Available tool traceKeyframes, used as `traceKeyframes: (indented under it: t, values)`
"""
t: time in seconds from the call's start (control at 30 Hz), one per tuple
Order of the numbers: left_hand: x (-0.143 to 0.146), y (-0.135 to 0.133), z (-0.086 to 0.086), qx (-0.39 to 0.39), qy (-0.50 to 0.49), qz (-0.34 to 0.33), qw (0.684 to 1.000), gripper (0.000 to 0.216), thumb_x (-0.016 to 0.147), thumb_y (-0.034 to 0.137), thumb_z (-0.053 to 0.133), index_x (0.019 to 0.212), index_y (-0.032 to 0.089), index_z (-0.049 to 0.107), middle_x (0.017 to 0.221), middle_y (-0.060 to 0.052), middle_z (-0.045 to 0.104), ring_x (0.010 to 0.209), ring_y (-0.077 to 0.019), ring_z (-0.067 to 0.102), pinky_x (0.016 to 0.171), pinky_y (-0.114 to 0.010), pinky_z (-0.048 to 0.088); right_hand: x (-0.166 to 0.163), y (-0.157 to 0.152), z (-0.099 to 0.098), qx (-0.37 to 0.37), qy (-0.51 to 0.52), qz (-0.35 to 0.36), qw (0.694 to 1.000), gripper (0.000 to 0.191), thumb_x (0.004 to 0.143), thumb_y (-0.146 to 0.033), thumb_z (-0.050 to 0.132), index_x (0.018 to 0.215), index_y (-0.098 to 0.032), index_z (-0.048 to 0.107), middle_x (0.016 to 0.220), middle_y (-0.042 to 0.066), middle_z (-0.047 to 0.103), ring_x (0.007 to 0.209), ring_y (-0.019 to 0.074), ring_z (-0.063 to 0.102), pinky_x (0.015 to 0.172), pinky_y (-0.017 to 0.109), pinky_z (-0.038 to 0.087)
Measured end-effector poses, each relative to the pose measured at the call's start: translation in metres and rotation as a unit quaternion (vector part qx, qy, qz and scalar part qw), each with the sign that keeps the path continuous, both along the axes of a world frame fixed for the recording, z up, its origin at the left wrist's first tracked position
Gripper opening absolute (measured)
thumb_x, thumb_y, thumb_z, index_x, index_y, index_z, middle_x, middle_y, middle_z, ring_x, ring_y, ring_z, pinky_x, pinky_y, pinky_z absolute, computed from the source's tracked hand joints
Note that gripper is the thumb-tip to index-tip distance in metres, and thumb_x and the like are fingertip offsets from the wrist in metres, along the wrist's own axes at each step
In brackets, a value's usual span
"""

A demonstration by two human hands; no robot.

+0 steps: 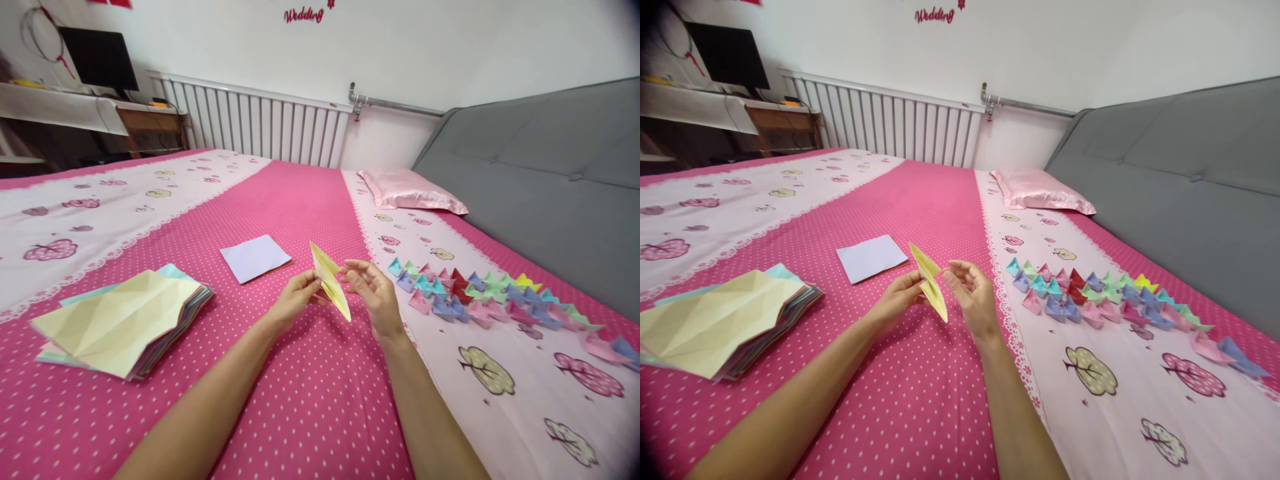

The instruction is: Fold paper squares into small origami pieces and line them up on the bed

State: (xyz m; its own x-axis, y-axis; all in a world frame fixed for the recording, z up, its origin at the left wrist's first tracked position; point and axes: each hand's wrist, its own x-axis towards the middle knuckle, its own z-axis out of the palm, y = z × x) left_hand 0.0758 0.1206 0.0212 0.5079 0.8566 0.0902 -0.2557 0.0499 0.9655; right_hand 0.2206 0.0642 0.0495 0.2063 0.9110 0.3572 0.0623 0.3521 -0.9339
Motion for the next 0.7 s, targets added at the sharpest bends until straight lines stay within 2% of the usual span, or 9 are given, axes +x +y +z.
traceKeyframes:
  t: [0.37,0.5,0.7]
  values:
    - [-0.0013,0.0000,-0.0032,0.066,0.072,-0.076,0.992,0.020,0.079,0.031,0.053,0.086,0.013,0.056,0.076,-0.004,0.054,0.068,-0.0135,0.053,0.066,-0.029,0.043,-0.0002,0.0016,-0.0036,-0.013,0.016,0.046,0.999,0.032,0.072,-0.033,0.065,0.100,-0.019,0.058,0.099,0.008,0.062,0.095,0.0209,0.058,0.079,0.034,0.047]
    - [-0.0004,0.0005,-0.0048,0.068,0.066,-0.091,0.991,0.016,0.080,0.029,0.052,0.083,0.013,0.055,0.074,-0.002,0.053,0.066,-0.0122,0.052,0.065,-0.028,0.042,-0.0005,0.0025,-0.0047,-0.010,0.023,0.065,0.998,0.031,0.071,-0.031,0.066,0.099,-0.019,0.058,0.098,0.008,0.063,0.092,0.0204,0.059,0.079,0.035,0.047]
    - [0.0006,-0.0004,-0.0054,0.056,0.061,-0.093,0.992,0.016,0.079,0.029,0.053,0.084,0.014,0.056,0.074,-0.002,0.053,0.065,-0.0115,0.050,0.065,-0.027,0.041,-0.0006,0.0032,-0.0061,-0.012,0.027,0.053,0.998,0.028,0.072,-0.030,0.064,0.097,-0.019,0.059,0.097,0.008,0.064,0.091,0.0201,0.060,0.080,0.036,0.047]
